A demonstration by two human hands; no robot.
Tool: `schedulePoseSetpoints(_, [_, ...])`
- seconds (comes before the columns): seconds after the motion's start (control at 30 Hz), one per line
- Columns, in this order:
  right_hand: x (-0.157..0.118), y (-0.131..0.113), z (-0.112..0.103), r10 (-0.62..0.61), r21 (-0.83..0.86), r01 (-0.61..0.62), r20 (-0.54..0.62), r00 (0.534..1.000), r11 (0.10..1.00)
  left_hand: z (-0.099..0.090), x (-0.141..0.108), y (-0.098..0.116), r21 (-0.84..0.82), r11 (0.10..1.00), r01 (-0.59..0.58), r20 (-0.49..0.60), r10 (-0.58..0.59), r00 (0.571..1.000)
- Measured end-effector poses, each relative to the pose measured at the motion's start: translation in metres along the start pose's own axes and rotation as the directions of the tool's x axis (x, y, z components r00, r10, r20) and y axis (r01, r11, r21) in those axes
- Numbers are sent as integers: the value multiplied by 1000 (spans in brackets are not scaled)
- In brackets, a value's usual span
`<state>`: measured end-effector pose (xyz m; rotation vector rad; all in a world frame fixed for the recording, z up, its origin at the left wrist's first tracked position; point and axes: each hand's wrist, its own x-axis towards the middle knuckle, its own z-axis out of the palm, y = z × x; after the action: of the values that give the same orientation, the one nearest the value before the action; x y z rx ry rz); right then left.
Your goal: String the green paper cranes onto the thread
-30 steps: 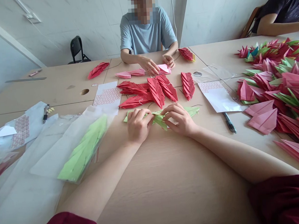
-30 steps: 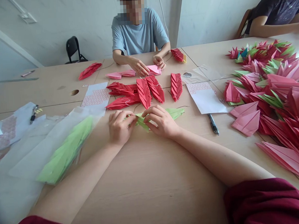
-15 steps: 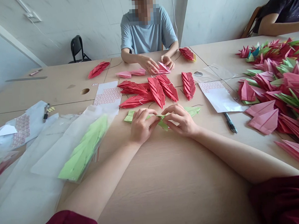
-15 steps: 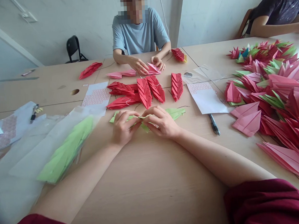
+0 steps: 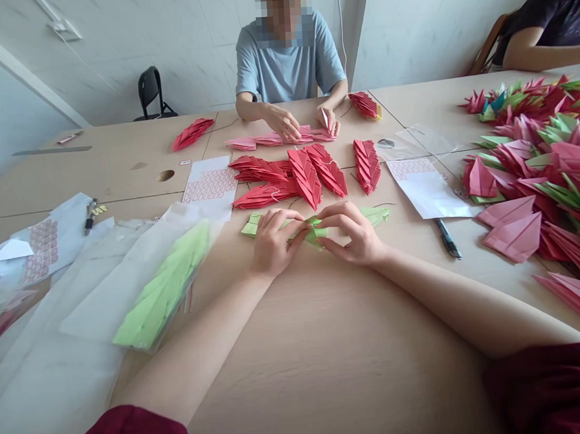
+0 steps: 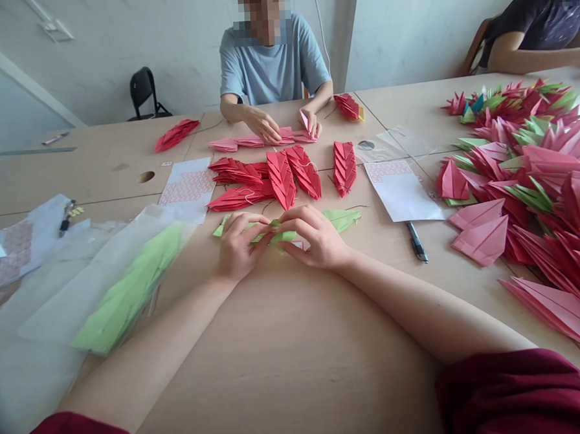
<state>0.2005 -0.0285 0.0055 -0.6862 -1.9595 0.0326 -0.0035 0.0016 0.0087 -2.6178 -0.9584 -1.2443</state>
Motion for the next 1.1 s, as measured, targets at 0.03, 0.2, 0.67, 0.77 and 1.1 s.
schedulePoseSetpoints(0.03, [0,1,0,19,4,-19,-8,1000,1000,0,0,0,-10,1000,-2,8,2,1000])
schedulePoseSetpoints(0.2, [0,6,2,144,-3,-144,-16,989,990,1,0,1,-45,999,15,41,-13,999])
schedulePoseSetpoints(0.67, [3,-2,3,299,101,-294,-39,954,951,2,4,2,-220,972,82,-16,-88,996])
schedulePoseSetpoints(0.77, [3,-2,3,300,105,-295,-34,953,950,3,4,1,-246,964,101,11,-102,995])
schedulePoseSetpoints(1.1, [9,-15,-2,290,106,-281,-76,954,954,4,3,1,-256,959,121,39,-115,993])
